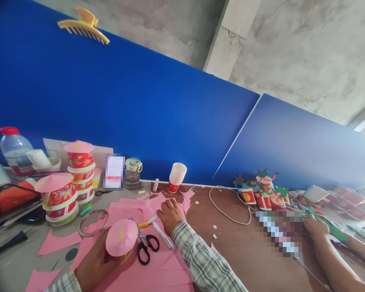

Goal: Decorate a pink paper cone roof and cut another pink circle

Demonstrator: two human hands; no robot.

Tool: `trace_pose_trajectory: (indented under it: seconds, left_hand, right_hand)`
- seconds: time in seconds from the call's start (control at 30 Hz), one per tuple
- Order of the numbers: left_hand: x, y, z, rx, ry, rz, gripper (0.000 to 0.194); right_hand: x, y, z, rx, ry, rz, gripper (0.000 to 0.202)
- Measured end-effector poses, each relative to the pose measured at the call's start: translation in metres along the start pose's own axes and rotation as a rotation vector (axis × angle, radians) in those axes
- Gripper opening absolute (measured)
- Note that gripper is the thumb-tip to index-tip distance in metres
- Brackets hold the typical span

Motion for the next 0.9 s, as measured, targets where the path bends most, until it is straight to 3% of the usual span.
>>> trace_pose_trajectory:
  seconds: [0.47, 0.9]
  left_hand:
    - [-0.001, 0.002, 0.009, 0.005, 0.016, 0.001, 0.058]
    - [0.000, 0.002, 0.009, 0.047, 0.041, 0.002, 0.054]
  right_hand:
    - [-0.007, -0.010, 0.007, -0.010, -0.007, -0.006, 0.016]
    - [0.006, -0.023, 0.016, 0.019, -0.041, 0.070, 0.013]
Point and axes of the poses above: each hand's wrist, its own x-axis towards the middle knuckle, its own y-axis out of the palm, z = x × y, the point moved 5 cm from there along x, towards the middle knuckle, and after that the axes turned 6 degrees about -x, right-handed, at the moved point
